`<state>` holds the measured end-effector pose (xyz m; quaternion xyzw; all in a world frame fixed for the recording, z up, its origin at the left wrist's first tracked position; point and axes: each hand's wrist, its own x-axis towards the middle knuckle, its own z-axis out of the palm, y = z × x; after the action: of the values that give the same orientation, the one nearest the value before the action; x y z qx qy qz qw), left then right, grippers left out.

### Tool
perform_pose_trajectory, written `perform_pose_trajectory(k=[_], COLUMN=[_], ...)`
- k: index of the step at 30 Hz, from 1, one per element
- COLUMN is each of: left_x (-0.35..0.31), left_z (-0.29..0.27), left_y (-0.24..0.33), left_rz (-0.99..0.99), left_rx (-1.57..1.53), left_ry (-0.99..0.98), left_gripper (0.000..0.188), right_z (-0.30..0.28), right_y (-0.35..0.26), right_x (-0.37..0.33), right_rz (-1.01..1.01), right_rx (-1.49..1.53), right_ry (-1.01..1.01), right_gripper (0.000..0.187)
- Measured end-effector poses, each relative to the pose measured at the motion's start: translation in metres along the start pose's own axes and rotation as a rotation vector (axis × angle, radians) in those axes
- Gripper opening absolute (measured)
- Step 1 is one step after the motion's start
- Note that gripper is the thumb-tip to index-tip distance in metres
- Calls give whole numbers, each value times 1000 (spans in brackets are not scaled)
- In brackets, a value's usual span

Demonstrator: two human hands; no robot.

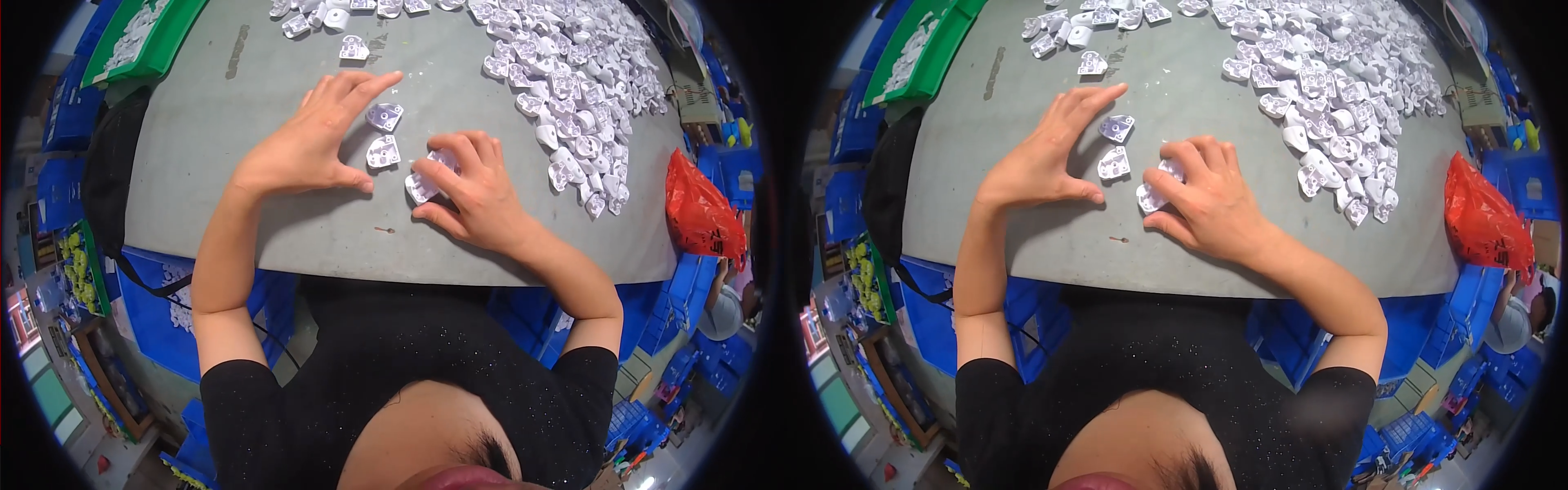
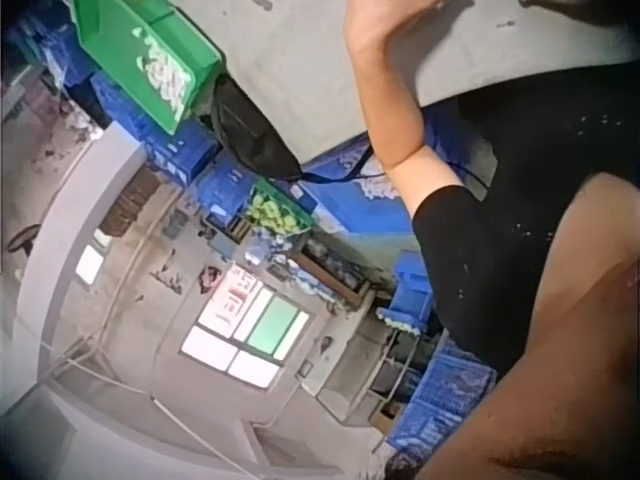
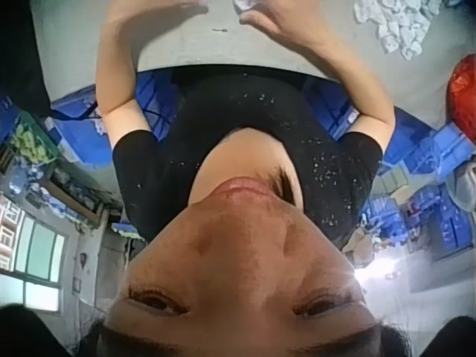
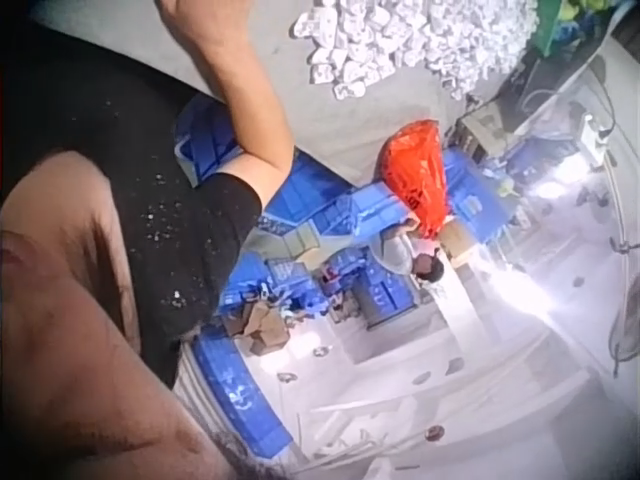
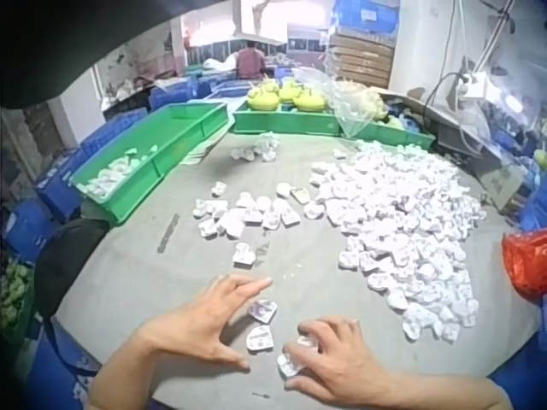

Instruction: Sorting and arranging small white plastic toy components on a factory workbench.

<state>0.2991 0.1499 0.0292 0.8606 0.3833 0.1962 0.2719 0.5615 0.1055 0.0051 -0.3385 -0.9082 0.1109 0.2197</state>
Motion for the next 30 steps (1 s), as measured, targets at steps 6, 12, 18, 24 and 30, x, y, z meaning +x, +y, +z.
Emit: perform_pose_trajectory(k=[6,12,18,24,30], left_x=[3,3,3,0,8], left_z=[12,16,30,44,53], left_y=[-1,-6,0,-2,5], left_rz=[-31,-3,64,25,129], left_rx=[27,34,113,128,201], left_ry=[48,83,127,217,321], left_gripper=[122,124,118,104,43], right_z=[-1,2,-32,-106,-150], right_y=[-2,-4,-17,-26,14], right_x=[1,-7,-31,-100,-318], right_rz=[-90,-92,207,496,1587], right_rx=[49,22,279,961,1039], right_ry=[6,57,-51,-872,-405], right_gripper=[44,42,42,39,26])
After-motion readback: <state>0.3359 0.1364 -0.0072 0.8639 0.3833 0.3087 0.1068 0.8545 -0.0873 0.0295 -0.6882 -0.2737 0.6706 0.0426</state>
